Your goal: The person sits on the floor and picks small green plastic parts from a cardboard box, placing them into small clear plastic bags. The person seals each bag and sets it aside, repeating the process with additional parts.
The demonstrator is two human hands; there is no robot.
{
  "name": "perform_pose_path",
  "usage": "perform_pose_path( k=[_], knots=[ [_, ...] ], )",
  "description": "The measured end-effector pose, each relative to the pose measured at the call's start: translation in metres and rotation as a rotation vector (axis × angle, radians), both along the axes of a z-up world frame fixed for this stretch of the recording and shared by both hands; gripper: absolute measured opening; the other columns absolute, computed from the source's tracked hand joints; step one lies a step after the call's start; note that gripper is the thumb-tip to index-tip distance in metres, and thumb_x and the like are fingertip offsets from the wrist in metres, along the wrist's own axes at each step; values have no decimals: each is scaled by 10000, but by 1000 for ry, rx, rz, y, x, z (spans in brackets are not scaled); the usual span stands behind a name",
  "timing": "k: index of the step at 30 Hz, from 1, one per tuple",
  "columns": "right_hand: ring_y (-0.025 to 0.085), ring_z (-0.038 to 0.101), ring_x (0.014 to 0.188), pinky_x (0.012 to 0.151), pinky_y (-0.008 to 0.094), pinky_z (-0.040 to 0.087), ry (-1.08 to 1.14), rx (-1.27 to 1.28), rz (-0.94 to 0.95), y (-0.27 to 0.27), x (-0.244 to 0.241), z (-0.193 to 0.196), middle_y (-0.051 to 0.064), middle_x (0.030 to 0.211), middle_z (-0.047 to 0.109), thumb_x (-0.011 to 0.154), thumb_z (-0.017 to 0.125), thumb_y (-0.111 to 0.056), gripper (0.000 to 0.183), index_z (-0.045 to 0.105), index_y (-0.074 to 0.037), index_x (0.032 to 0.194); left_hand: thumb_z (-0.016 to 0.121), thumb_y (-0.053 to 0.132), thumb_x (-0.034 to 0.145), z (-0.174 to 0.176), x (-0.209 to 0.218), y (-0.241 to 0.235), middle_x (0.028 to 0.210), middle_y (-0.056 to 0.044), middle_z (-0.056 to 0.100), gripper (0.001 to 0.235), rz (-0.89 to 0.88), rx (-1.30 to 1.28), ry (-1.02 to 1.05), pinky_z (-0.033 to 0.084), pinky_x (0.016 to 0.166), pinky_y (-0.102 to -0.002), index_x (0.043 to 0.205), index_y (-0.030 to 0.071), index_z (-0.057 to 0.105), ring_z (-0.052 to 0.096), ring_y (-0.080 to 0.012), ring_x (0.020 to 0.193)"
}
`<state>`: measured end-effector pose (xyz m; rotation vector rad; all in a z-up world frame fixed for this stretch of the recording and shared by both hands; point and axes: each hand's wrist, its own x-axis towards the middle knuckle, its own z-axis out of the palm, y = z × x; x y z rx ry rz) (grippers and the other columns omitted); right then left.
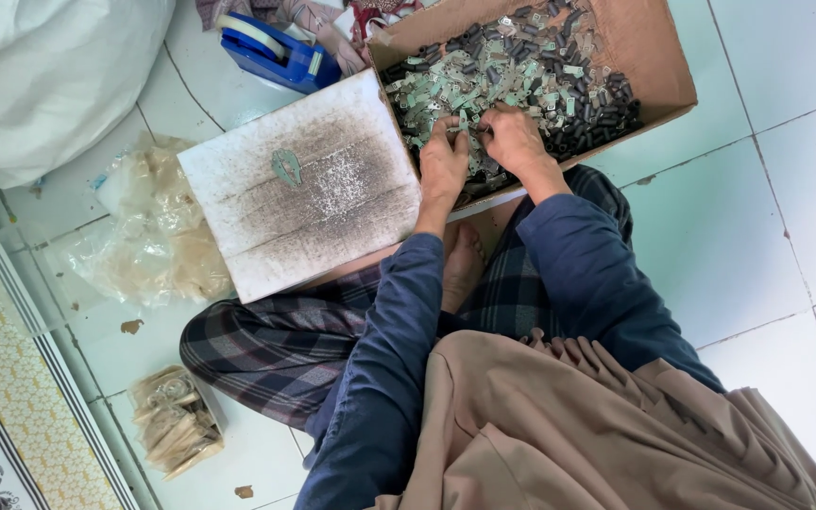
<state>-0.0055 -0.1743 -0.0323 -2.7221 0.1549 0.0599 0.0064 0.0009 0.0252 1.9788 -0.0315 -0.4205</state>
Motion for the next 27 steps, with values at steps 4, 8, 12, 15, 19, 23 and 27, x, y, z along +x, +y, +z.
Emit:
perform_pose_path(
  k=[4, 8, 12, 15, 19, 23, 27],
  knots=[
    [359, 704, 1000, 823, 495, 601, -41, 228, -130, 1, -4, 7, 87, 988, 753, 907, 743, -283, 166, 770, -230, 1062, 599, 233, 1003, 3, -2, 5, 982, -102, 778, 276, 21, -33, -54, 611, 753, -465, 1267, 156, 626, 759, -298, 942],
    [119, 688, 643, 548, 249, 565, -76, 826, -380, 22, -15, 52, 81, 836, 732, 880, 766, -165, 136, 781, -142, 1013, 630, 206, 996, 17, -8, 17, 925, -74, 782, 243, 75, -207, -115, 620, 703, -389, 1230, 146, 655, 769, -213, 810],
    [107, 666, 617, 516, 209, 564, -125, 1170, -453, 65, -18, 56, 104, 773, 696, 880, 758, -87, 153, 767, -45, 1027, 655, 174, 984, 21, -6, 29, 885, -100, 774, 241, 188, -375, -85, 615, 690, -359, 1212, 101, 680, 753, -194, 766],
    [95, 669, 614, 515, 179, 577, -142, 1286, -445, 109, -9, 76, 84, 785, 671, 865, 771, -50, 162, 770, -43, 1027, 657, 160, 986, 40, 3, 69, 858, -85, 755, 236, 325, -406, -114, 595, 662, -335, 1210, 96, 695, 725, -158, 733],
    [82, 655, 602, 513, 172, 569, -104, 1248, -348, 172, 15, 82, 69, 795, 677, 860, 770, -58, 188, 766, -50, 1048, 676, 175, 964, 39, 24, 142, 860, -61, 768, 238, 451, -255, -176, 592, 653, -333, 1197, 161, 719, 741, -154, 706],
    [121, 673, 534, 454, 234, 549, -132, 980, -249, 213, 33, 95, 89, 772, 706, 838, 778, -37, 213, 784, -90, 1044, 616, 135, 1028, 39, 38, 208, 816, -67, 761, 245, 439, -107, -207, 578, 596, -355, 1253, 69, 685, 735, -158, 670],
    [114, 694, 513, 435, 262, 551, -49, 887, -246, 251, 49, 93, 66, 811, 741, 824, 773, -109, 274, 784, -165, 1092, 614, 82, 1034, 20, 48, 242, 821, -103, 743, 245, 406, 3, -266, 583, 596, -386, 1264, 10, 657, 751, -197, 732]
  ],
)
